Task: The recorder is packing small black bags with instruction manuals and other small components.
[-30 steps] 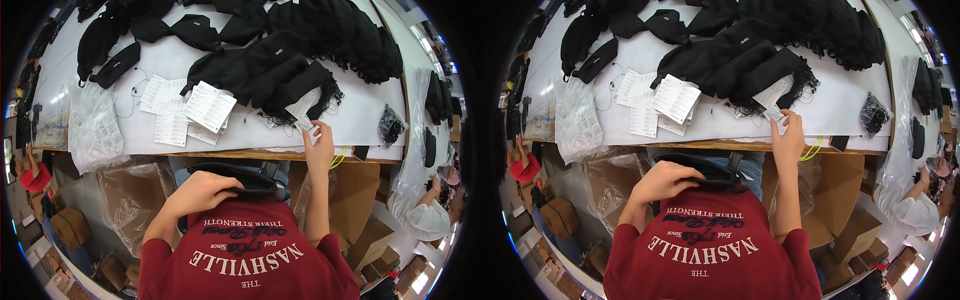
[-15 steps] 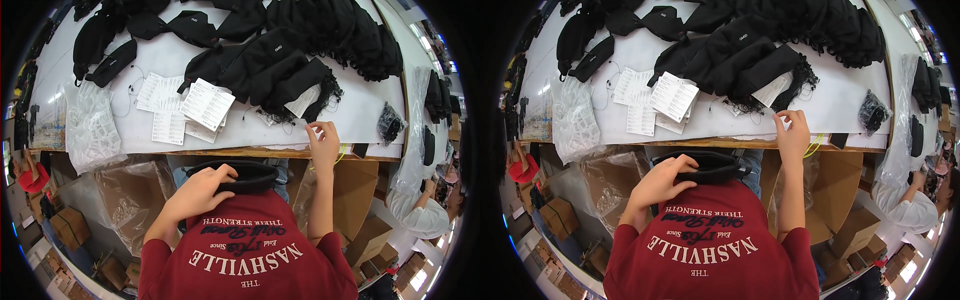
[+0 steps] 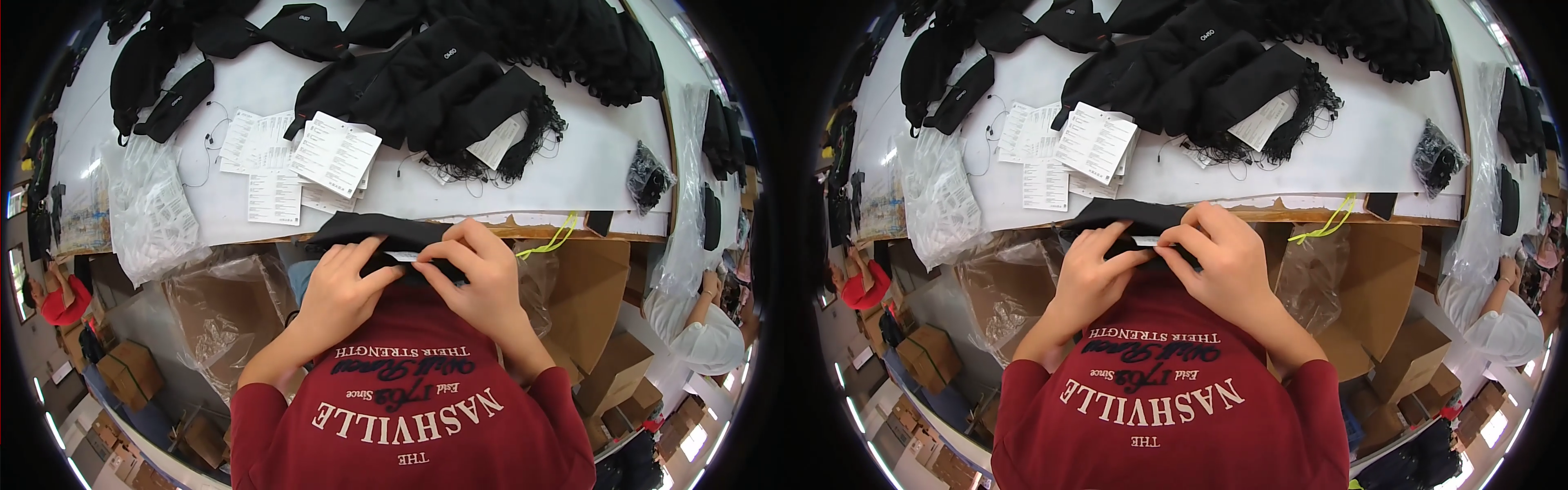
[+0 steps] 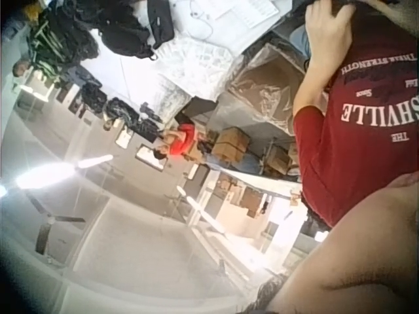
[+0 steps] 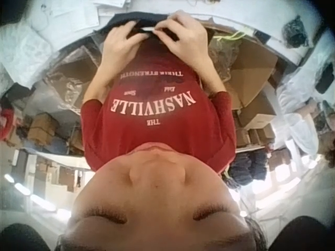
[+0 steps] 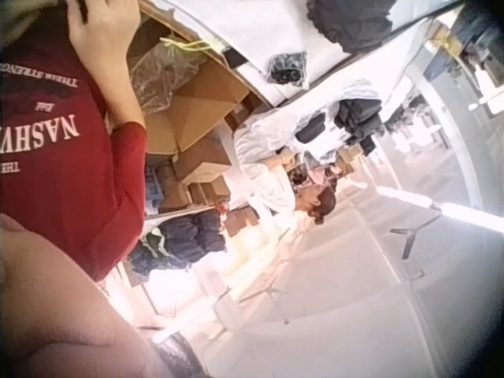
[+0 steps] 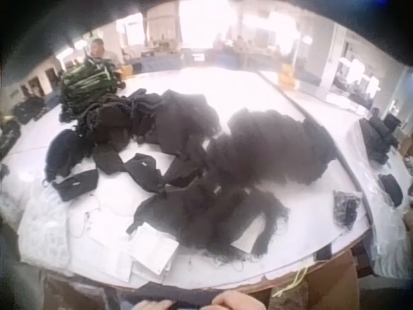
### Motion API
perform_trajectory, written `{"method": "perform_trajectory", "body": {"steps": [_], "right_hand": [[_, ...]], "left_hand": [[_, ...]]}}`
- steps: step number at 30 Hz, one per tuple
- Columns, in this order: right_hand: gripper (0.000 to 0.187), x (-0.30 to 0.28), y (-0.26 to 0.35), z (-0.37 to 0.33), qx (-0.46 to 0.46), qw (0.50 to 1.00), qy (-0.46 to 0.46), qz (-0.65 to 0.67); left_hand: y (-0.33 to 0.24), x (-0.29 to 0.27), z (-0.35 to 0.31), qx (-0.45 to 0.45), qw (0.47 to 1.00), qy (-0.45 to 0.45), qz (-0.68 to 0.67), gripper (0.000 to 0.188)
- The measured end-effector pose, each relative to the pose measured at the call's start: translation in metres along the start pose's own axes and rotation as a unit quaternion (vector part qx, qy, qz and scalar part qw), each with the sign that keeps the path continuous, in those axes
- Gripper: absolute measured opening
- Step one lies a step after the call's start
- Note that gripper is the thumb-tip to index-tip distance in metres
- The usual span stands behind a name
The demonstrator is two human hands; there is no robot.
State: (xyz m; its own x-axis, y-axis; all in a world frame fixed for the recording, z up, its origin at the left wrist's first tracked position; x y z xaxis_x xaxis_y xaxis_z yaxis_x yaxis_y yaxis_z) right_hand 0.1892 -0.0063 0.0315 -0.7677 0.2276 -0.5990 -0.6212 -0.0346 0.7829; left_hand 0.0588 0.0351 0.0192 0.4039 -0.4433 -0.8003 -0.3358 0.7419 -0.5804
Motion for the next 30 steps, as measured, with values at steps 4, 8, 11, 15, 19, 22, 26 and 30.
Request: {"method": "perform_trajectory", "body": {"steps": [4,8,11,15,19,22,26,30], "right_hand": [[0.026,-0.004,0.002,-0.001,0.016,0.999,0.016,-0.039],[0.060,-0.021,-0.035,-0.008,0.058,0.991,0.003,0.117],[0.061,-0.013,-0.051,-0.014,0.082,0.991,0.061,0.089],[0.055,0.018,-0.070,-0.027,0.057,0.980,0.154,0.116],[0.031,0.024,-0.090,-0.032,0.187,0.946,0.170,0.204],[0.027,0.009,-0.090,-0.031,0.205,0.943,0.175,0.197],[0.034,0.014,-0.094,-0.047,0.254,0.910,0.243,0.219],[0.033,0.011,-0.111,-0.058,0.283,0.897,0.268,0.209]], "left_hand": [[0.008,0.000,-0.001,-0.027,0.999,-0.005,-0.017,0.023],[0.012,-0.011,-0.001,-0.041,0.999,-0.019,-0.015,0.026],[0.015,-0.019,0.003,-0.037,0.997,-0.028,-0.067,0.029],[0.015,-0.029,0.002,-0.035,0.993,-0.047,-0.100,0.033],[0.028,-0.044,-0.002,-0.060,0.992,-0.097,-0.049,0.039],[0.044,-0.058,-0.014,-0.099,0.986,-0.133,-0.004,0.037],[0.051,-0.062,-0.017,-0.128,0.984,-0.119,0.013,0.035],[0.058,-0.064,-0.022,-0.157,0.982,-0.101,0.013,0.032]]}}
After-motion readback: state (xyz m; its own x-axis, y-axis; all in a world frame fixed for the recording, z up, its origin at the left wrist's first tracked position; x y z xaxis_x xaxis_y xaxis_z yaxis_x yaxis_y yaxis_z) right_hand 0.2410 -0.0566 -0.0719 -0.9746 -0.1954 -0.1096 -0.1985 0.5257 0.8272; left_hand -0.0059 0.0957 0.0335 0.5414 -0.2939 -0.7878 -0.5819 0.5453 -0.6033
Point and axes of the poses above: each hand's wrist, its own z-axis towards the middle knuckle, its own x-axis out of the palm, y = z × x, the point moved 9 cm from there along z, towards the middle knuckle, and after that the axes turned 2 degrees about y, right-handed, at the moved point
